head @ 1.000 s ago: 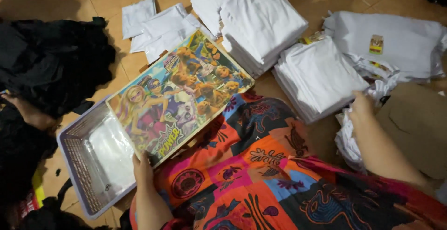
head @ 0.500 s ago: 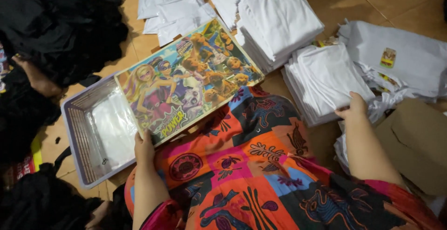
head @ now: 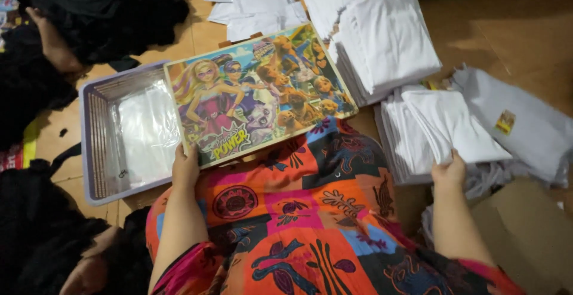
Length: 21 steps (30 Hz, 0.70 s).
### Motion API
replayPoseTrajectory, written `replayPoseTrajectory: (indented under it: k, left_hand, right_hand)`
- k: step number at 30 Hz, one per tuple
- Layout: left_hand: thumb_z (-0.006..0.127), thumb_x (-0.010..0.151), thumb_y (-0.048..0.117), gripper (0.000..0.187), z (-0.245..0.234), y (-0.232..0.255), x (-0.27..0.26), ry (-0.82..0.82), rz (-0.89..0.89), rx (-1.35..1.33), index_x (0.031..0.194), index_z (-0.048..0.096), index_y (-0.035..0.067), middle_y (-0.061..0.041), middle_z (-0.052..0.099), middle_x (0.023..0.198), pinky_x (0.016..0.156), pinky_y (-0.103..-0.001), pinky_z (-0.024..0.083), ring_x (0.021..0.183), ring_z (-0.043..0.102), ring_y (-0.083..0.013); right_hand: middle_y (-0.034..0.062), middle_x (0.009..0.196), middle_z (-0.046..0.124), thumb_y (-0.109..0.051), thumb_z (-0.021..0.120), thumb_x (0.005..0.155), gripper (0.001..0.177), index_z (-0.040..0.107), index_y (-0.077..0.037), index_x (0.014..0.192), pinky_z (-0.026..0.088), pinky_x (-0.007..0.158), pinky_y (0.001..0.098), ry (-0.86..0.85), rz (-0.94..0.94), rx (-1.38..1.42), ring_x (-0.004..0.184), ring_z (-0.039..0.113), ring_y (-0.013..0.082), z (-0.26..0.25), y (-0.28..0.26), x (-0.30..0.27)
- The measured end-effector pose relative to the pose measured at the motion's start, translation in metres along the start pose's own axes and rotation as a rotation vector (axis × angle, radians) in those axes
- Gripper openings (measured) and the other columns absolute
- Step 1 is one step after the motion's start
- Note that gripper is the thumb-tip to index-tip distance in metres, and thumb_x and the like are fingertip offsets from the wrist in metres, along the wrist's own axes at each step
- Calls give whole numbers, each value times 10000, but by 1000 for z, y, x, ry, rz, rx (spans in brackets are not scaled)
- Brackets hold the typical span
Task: Folding white garments and placing them into individual plastic bags, then stacking them in a basket.
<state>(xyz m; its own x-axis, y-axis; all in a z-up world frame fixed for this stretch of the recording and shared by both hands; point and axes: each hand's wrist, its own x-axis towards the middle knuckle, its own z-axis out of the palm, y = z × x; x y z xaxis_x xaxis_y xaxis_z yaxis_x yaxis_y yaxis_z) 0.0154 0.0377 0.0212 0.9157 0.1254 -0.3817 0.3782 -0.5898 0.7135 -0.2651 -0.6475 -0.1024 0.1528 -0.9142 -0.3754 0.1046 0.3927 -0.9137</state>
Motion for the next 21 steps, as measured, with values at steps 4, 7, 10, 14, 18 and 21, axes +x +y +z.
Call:
replayPoseTrajectory:
  k: [4, 7, 10, 14, 18, 21]
  left_hand:
    - [488, 1046, 575, 697, 7, -15, 17, 22, -13, -27, 1584, 383, 143, -325, 557, 1415, 1103, -589, 411, 1352, 511, -453]
    - [504, 1040, 522, 682, 11, -21, 31, 12, -20, -62, 1586, 380, 132, -315, 552, 1429, 1112, -585, 403, 1362, 505, -447]
    - [511, 1030, 553, 705, 14, -31, 39, 6, -32, -31, 1595, 368, 155, -294, 559, 1431, 1114, -571, 408, 1367, 506, -426]
    - [468, 1019, 586, 738, 10, -26, 32, -43, -21, -21, 1599, 339, 147, -323, 555, 1419, 1141, -566, 384, 1369, 498, -456]
    - [425, 1017, 598, 747, -2, -13, 12, -79, -37, -13, 1607, 318, 153, -322, 551, 1432, 1169, -539, 364, 1387, 491, -445]
    - [415, 1012, 632, 745, 5, -27, 25, -85, -21, 13, 1603, 327, 187, -308, 565, 1420, 1155, -551, 378, 1384, 498, -439]
  right_hand:
    - [176, 1171, 633, -304, 778, 1033, 290, 630, -112, 1191, 594, 927, 274, 110, -380, -396, 1189, 660, 203, 33, -28, -79]
    - [154, 1165, 752, -170, 815, 941, 286, 659, -29, 1135, 639, 983, 358, -6, -110, 400, 1088, 772, 251, 52, -37, -114]
    - [127, 1189, 760, -262, 806, 921, 286, 751, -71, 1127, 646, 988, 342, -106, -21, 324, 1141, 761, 228, 96, -45, -161]
    - [123, 1173, 770, -216, 719, 947, 189, 778, -72, 1054, 607, 1025, 348, -531, 258, 495, 1104, 758, 227, 168, -41, -215]
    - [131, 1034, 796, -170, 698, 963, 151, 752, -33, 995, 668, 848, 319, -577, 360, 335, 939, 793, 214, 236, -15, -252]
    - [121, 1179, 745, -217, 787, 938, 348, 660, -32, 1205, 621, 955, 399, -674, 554, -17, 1093, 726, 266, 241, 35, -198]
